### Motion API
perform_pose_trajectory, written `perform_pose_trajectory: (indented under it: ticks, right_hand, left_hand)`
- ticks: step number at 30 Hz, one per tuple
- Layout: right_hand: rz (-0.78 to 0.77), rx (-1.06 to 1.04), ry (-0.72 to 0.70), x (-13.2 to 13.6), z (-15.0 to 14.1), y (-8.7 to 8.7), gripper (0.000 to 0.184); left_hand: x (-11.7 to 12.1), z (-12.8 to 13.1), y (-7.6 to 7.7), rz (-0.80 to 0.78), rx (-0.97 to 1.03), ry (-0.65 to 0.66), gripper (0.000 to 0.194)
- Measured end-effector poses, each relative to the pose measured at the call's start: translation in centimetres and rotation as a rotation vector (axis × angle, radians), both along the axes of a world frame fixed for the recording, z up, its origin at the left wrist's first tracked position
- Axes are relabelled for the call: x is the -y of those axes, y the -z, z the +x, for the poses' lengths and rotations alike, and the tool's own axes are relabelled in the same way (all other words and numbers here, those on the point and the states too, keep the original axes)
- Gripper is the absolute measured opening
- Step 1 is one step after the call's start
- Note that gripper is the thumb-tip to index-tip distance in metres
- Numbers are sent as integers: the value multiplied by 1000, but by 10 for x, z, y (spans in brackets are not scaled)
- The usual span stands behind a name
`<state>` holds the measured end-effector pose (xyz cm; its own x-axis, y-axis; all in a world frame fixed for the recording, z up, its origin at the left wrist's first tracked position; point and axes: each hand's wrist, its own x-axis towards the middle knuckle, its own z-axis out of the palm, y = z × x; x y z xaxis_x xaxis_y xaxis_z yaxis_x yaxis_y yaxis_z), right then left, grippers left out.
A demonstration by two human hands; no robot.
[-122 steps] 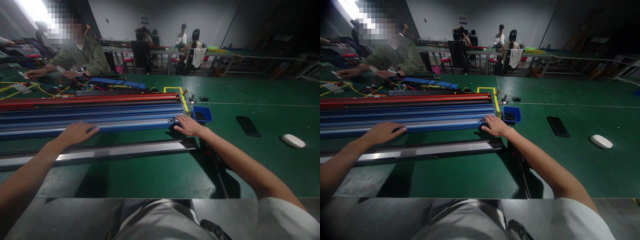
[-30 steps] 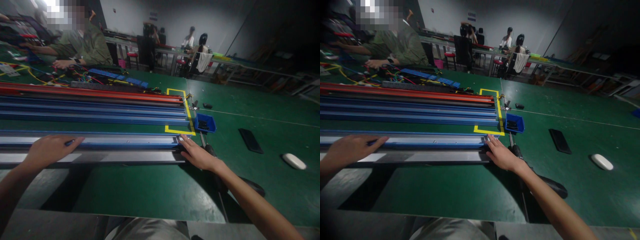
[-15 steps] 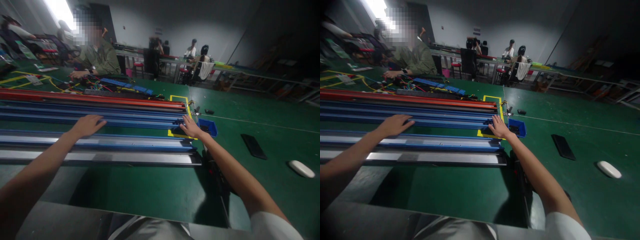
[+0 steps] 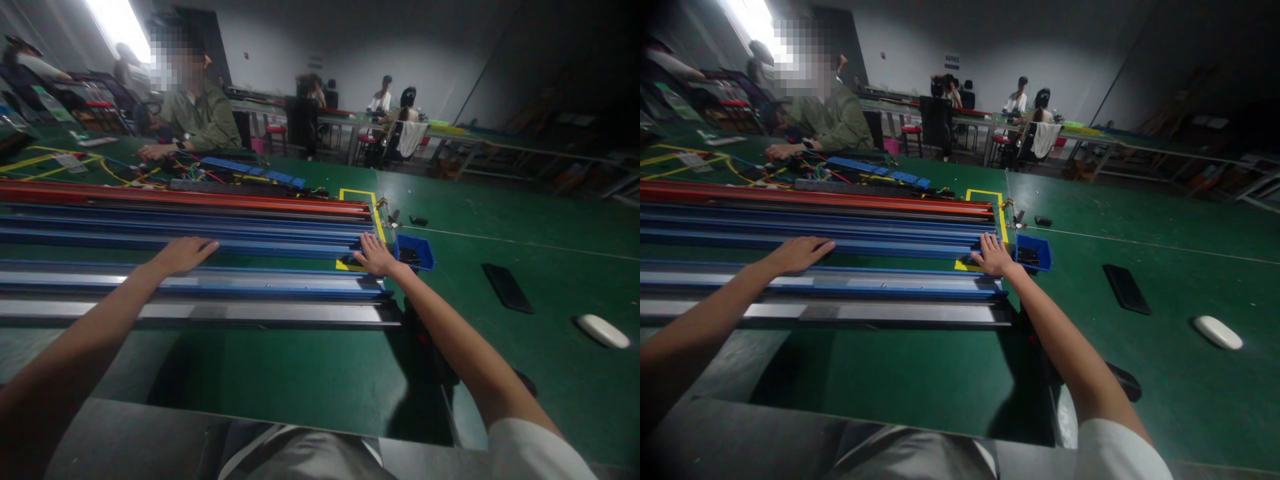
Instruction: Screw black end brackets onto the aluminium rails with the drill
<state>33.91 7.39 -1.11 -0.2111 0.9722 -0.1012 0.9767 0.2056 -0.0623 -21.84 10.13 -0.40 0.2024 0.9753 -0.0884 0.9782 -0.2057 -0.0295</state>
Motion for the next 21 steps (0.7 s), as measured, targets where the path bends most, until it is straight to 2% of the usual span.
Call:
perform_pose_trajectory:
  ticks: [8, 12, 21]
  right_hand:
    - [-100, -16, 8, 12, -1, -7, 87]
    - [-98, -29, 10, 19, 0, -7, 88]
    - [-96, -13, 26, 27, 0, -5, 86]
  left_hand:
    - [11, 2, -5, -19, -10, -14, 84]
    - [17, 4, -6, -20, -21, -29, 81]
    - [31, -2, 1, 29, -10, 0, 78]
